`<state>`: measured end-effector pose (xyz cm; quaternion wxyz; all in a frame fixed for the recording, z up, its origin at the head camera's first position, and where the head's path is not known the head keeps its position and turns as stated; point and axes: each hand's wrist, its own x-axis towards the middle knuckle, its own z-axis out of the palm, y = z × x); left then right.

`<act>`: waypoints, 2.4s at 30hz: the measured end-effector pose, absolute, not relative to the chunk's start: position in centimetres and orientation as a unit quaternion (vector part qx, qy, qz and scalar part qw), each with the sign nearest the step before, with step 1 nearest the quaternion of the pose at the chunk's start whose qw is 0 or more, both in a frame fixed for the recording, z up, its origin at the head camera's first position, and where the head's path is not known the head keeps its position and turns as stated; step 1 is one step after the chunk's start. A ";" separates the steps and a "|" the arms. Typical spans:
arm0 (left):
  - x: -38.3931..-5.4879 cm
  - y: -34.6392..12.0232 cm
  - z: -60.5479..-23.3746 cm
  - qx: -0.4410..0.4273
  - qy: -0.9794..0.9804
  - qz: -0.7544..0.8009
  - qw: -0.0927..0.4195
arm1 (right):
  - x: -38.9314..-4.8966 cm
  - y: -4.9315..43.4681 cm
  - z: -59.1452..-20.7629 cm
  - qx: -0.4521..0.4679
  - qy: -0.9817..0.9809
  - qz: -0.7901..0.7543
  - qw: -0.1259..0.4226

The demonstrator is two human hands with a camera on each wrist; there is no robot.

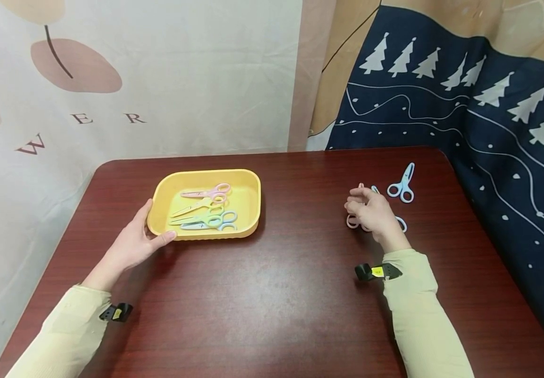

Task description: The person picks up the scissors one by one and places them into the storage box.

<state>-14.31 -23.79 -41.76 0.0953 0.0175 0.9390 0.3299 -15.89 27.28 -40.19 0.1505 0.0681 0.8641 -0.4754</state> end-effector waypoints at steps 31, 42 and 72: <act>-14.4 -23.9 -41.9 0.014 0.940 0.327 0.097 | -16.1 27.9 -42.7 0.072 0.941 -0.316 0.096; -14.4 -23.9 -41.9 0.015 0.941 0.324 0.098 | -15.7 28.2 -43.4 0.070 0.959 -0.267 0.062; -14.5 -24.0 -42.2 0.019 0.940 0.327 0.092 | -15.3 27.9 -43.4 0.045 0.955 -0.291 -0.027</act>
